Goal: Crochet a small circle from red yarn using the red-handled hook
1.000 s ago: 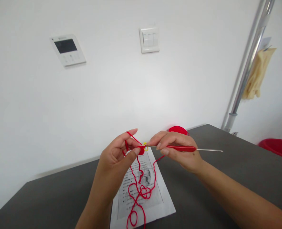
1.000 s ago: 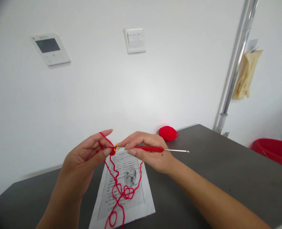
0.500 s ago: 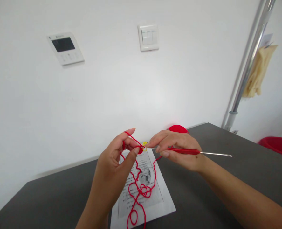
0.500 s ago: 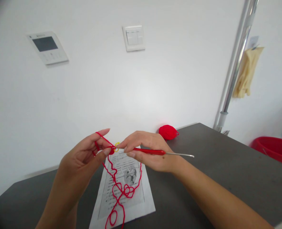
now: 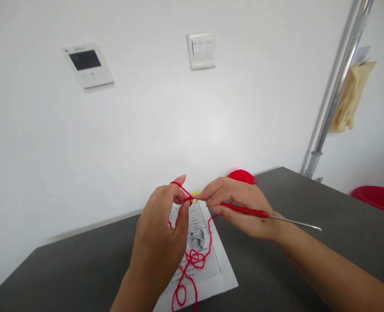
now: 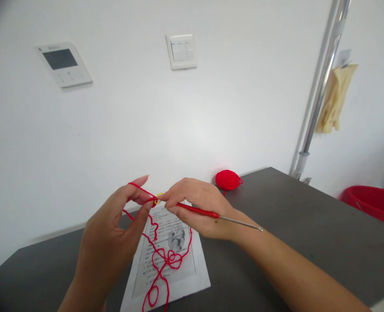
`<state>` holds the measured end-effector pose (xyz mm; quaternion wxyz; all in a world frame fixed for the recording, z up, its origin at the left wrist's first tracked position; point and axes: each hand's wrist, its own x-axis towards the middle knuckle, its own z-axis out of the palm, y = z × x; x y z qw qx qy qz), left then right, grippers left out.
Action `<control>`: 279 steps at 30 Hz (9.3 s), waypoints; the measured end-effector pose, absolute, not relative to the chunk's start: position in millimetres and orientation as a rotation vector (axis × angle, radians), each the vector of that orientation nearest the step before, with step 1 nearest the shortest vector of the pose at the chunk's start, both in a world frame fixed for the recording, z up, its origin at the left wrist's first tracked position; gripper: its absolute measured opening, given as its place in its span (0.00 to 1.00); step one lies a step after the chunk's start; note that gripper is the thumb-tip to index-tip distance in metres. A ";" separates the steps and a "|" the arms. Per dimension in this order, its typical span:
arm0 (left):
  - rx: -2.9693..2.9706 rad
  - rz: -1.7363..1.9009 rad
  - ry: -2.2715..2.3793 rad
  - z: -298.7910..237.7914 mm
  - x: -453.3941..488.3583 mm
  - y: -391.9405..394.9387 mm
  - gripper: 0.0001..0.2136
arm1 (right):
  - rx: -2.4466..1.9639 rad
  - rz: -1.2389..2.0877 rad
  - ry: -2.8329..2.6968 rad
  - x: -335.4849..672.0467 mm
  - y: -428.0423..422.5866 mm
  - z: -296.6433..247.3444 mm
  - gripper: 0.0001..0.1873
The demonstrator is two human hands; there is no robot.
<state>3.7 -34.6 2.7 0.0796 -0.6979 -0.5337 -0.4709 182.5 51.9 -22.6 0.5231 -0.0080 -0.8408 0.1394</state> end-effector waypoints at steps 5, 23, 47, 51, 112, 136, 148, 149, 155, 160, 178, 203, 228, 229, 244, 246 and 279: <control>-2.052 -1.352 -1.450 -3.1 8.5 -35.2 0.06 | 0.055 0.278 -2.006 182.3 51.3 -22.6 0.05; -1.791 -2.327 -1.876 -12.1 30.3 -24.4 0.26 | 0.050 0.045 -1.851 177.5 56.4 -30.2 0.08; -1.888 -3.208 -1.691 -16.5 32.0 -10.1 0.20 | 0.047 -0.216 -1.739 162.9 66.2 -51.5 0.07; -2.019 -2.636 -1.655 -22.2 29.7 -13.6 0.14 | -0.026 -0.322 -1.705 156.6 64.0 -54.2 0.04; -2.561 -2.619 -1.853 -11.2 -12.8 -1.2 0.22 | 0.105 0.181 -1.942 169.0 59.8 -33.9 0.04; -2.555 -3.106 -1.770 -16.0 -5.6 4.9 0.19 | -0.041 0.085 -1.927 155.9 53.1 -42.5 0.02; -2.725 -3.128 -1.620 -14.1 -8.1 -0.8 0.17 | -0.003 0.299 -1.834 163.9 53.6 -37.6 0.04; -2.733 -3.115 -1.641 -14.9 -6.8 -0.6 0.18 | 0.010 0.279 -1.834 164.1 53.9 -37.6 0.05; -2.735 -3.051 -1.631 -13.0 -3.3 -2.9 0.19 | 0.032 0.140 -1.887 167.0 51.3 -32.3 0.07; -2.657 -3.115 -1.361 -8.0 -11.0 -6.2 0.19 | 0.015 0.238 -1.812 167.4 41.9 -29.1 0.06; -2.863 -3.150 -1.238 -4.9 -19.5 -6.4 0.10 | -0.063 0.966 -1.659 177.5 35.0 -23.9 0.02; -2.700 -2.408 -1.654 -7.5 -15.4 -18.9 0.18 | 0.048 0.163 -1.908 171.7 41.7 -28.5 0.03; -2.175 -2.617 -1.679 4.7 0.2 -26.7 0.12 | 0.041 0.483 -1.771 170.9 48.0 -35.2 0.05; -2.180 -2.578 -1.690 5.0 0.1 -27.4 0.12 | 0.055 0.494 -1.767 171.0 48.4 -35.2 0.04; -2.343 -1.918 -1.856 0.5 -14.0 -30.0 0.13 | 0.139 0.747 -1.886 182.6 59.9 -31.3 0.02; -2.327 -1.878 -1.861 0.2 -13.7 -29.5 0.13 | 0.107 0.689 -1.942 185.4 60.0 -29.8 0.03; -1.973 -1.835 -1.741 -13.4 13.9 -18.7 0.15 | -0.002 -0.001 -1.824 166.4 54.2 -40.0 0.07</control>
